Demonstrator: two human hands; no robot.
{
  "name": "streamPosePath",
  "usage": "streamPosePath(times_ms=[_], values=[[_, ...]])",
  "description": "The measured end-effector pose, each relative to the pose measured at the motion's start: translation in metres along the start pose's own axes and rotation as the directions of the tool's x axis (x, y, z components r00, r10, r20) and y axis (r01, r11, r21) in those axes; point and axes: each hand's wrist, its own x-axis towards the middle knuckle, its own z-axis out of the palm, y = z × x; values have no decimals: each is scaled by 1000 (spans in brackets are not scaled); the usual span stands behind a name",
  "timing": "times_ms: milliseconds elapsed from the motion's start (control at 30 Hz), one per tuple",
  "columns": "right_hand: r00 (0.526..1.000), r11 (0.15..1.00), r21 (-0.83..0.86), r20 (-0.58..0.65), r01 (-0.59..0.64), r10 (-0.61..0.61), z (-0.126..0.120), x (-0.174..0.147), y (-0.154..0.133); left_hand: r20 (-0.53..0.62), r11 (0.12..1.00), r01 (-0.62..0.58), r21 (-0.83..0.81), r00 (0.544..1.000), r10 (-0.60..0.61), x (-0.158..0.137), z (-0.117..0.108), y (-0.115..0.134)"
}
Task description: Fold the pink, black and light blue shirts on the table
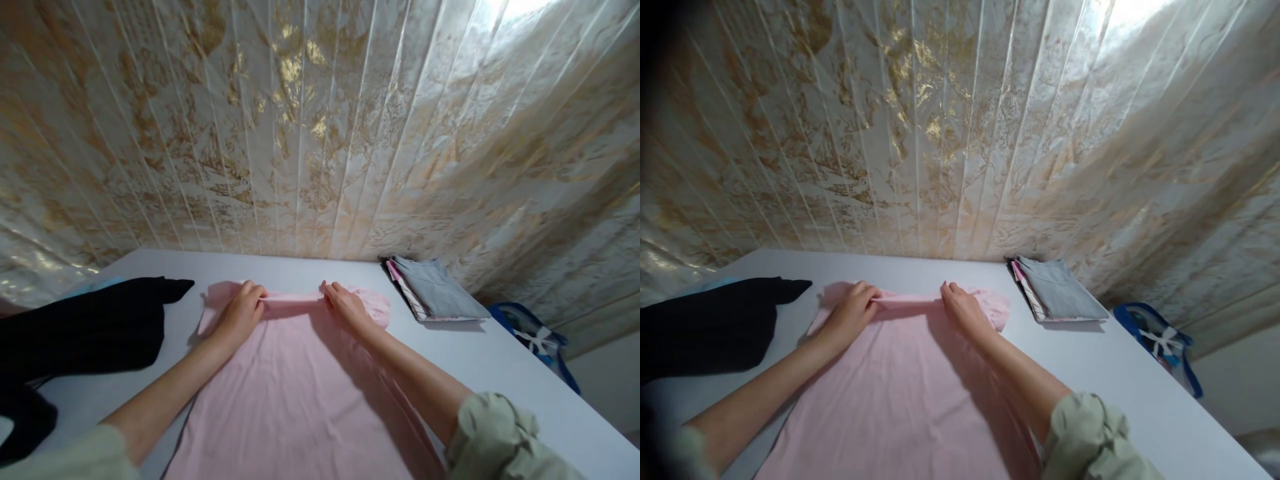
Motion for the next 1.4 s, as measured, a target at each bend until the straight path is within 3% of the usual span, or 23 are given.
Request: streamPosePath(times_ms=[67,133,267,367,500,700,867,967,1067,1167,1267,1400], values=[[995,997,-53,77,61,-57,-7,-16,-1,29,997,-69,-29,997,69,-28,-1,-1],[992,994,-75,101,85,-77,-15,-20,-5,59,998,-60,-34,996,62,-50,4,0],[996,996,20,6,89,-89,-23,6,-30,-26,996,-14,-93,1000,11,-64,16,1],[991,987,119,67,103,-112,-13,34,-62,-78,983,-32,-182,997,18,-62,20,0],[986,972,234,167,-37,-2,15,59,-100,-174,968,-89,-235,984,48,-61,20,-2],[973,829,535,227,-165,47,38,75,-112,-240,965,-98,-244,970,38,-59,28,-7],[948,780,559,288,-281,136,29,76,-103,-233,965,-63,-255,972,2,-59,30,-8],[943,757,592,317,-278,98,27,75,-101,-216,966,-51,-255,976,-5,-60,29,-6],[949,598,756,314,-266,25,31,81,-102,-234,968,-38,-247,972,-21,-61,29,-5],[976,495,843,155,-210,150,31,97,-102,-256,976,-42,-216,967,-15,-62,31,-5],[977,548,831,-24,-99,214,24,114,-98,-224,987,-20,-161,974,-17,-63,33,-6],[978,814,580,-163,-14,133,20,112,-87,-106,999,32,-26,994,-35,-65,32,-5]])
